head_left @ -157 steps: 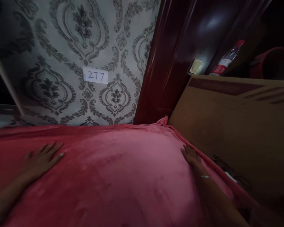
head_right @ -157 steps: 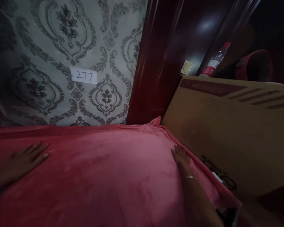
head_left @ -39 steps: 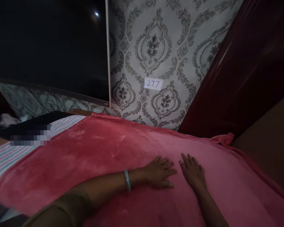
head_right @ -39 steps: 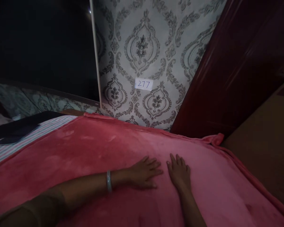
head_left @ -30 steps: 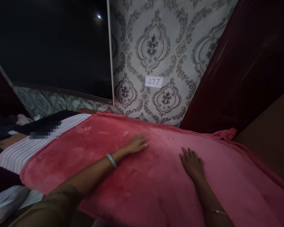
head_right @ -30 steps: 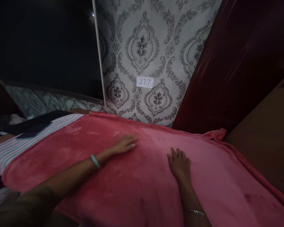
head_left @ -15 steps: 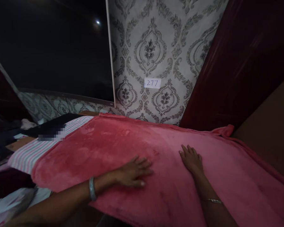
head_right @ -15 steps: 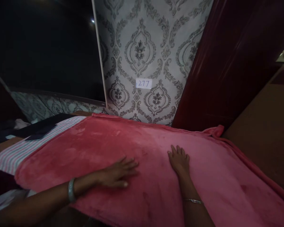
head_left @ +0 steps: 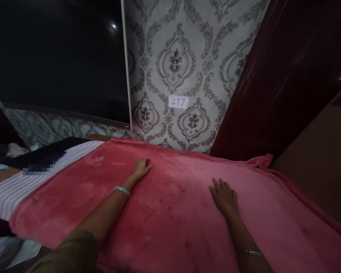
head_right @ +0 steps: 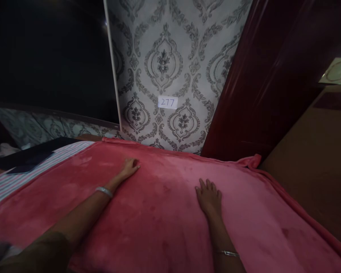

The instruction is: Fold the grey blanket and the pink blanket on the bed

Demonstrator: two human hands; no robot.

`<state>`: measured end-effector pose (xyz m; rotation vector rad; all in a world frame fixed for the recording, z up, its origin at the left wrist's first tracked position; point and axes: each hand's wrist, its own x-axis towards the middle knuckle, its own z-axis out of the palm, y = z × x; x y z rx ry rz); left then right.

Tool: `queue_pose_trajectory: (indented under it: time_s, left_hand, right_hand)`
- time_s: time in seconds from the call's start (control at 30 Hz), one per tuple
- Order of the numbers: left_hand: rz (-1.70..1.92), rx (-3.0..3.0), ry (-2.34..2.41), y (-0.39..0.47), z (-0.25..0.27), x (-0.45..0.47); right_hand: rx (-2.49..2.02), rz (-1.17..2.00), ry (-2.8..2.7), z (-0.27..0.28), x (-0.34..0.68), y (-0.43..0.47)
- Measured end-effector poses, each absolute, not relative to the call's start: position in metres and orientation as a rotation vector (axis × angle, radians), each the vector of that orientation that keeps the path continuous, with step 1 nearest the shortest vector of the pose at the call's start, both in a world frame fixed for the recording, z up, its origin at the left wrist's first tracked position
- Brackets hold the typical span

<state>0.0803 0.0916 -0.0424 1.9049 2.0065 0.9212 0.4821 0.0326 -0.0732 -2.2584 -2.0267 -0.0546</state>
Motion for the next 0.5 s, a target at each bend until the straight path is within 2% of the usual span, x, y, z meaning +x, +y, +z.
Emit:
queue_pose_trajectory:
  time_s: [0.23,0.5]
  left_hand:
    - [0.86,1.91,2.05,0.104,-0.054,0.079]
    - [1.034,1.734,2.021,0.099,-0.045,0.083]
  right_hand:
    - [-2.261,-0.031,-2.018,-0.073,0.483,0.033]
    - [-2.249,-0.026,-2.029,-0.071,0.482,0.033]
